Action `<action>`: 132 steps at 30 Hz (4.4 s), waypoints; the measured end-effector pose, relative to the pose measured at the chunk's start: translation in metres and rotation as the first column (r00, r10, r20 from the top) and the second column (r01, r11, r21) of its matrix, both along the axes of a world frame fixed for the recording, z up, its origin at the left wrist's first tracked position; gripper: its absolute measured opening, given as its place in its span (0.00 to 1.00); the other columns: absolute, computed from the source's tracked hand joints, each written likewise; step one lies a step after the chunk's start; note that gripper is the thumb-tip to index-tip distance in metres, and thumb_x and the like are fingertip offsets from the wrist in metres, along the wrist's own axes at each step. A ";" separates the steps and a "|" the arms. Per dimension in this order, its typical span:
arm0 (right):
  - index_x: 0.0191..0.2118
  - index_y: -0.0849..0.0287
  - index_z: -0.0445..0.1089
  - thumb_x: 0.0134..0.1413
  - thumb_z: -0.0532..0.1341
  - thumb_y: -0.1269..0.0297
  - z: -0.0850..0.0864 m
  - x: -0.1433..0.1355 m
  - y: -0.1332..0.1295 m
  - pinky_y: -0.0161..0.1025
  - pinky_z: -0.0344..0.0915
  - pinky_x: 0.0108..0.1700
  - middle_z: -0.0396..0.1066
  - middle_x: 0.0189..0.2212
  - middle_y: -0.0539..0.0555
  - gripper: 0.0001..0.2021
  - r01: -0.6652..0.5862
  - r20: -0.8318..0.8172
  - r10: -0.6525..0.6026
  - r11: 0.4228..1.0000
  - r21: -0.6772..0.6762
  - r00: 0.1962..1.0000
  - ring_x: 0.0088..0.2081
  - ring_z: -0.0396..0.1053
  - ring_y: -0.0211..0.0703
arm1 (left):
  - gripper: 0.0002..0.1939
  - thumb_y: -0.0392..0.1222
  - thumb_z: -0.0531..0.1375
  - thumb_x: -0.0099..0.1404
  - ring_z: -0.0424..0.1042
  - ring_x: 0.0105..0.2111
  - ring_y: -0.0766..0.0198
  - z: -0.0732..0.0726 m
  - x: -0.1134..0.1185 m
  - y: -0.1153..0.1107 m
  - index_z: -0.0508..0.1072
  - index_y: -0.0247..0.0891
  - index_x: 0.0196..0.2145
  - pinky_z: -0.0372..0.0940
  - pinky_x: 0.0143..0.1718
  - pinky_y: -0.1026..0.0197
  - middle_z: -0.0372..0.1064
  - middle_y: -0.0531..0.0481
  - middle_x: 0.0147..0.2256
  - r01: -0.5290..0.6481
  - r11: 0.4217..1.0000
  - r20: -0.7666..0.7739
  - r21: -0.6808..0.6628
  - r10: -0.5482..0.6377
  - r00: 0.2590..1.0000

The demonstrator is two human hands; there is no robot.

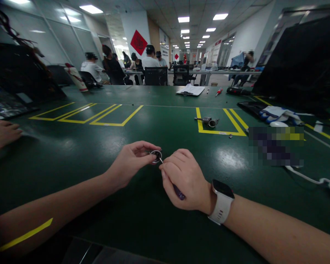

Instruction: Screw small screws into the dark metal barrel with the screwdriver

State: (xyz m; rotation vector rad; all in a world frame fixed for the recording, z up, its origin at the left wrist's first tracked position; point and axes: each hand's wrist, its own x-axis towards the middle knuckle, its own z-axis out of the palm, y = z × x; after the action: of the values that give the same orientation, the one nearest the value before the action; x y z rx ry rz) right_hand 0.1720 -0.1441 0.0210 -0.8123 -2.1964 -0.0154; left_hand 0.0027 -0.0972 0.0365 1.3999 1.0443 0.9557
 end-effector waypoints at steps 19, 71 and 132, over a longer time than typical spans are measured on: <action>0.30 0.62 0.68 0.49 0.53 0.73 0.004 -0.004 -0.005 0.51 0.61 0.44 0.72 0.27 0.57 0.07 -0.002 0.174 -0.023 0.989 0.145 0.984 0.31 0.68 0.45 | 0.09 0.33 0.64 0.49 0.74 0.31 0.64 -0.004 0.001 0.003 0.76 0.32 0.32 0.69 0.35 0.61 0.76 0.47 0.31 -0.040 0.999 0.020 -0.007 0.040 0.999; 0.20 0.62 0.70 0.47 0.53 0.67 0.000 0.020 0.040 0.39 0.65 0.30 0.70 0.18 0.53 0.12 -0.221 -0.511 -0.340 0.619 -0.753 0.790 0.24 0.69 0.41 | 0.10 0.26 0.53 0.61 0.74 0.36 0.61 0.005 -0.006 0.021 0.68 0.28 0.41 0.69 0.45 0.58 0.71 0.40 0.39 0.090 0.947 0.411 -0.307 0.047 0.910; 0.34 0.59 0.70 0.58 0.51 0.70 0.005 0.004 0.008 0.40 0.64 0.36 0.72 0.30 0.54 0.10 0.037 -0.349 -0.152 0.949 -0.314 0.925 0.34 0.69 0.42 | 0.23 0.28 0.62 0.47 0.71 0.39 0.61 -0.017 -0.009 0.034 0.70 0.35 0.43 0.64 0.43 0.57 0.71 0.45 0.41 0.086 0.986 -0.083 0.145 -0.075 0.994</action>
State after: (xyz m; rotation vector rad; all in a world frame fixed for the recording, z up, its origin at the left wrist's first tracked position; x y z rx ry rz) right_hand 0.1757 -0.1356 0.0261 -1.0011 -1.8199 0.4051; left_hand -0.0060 -0.0636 0.0200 1.6011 0.9821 0.9417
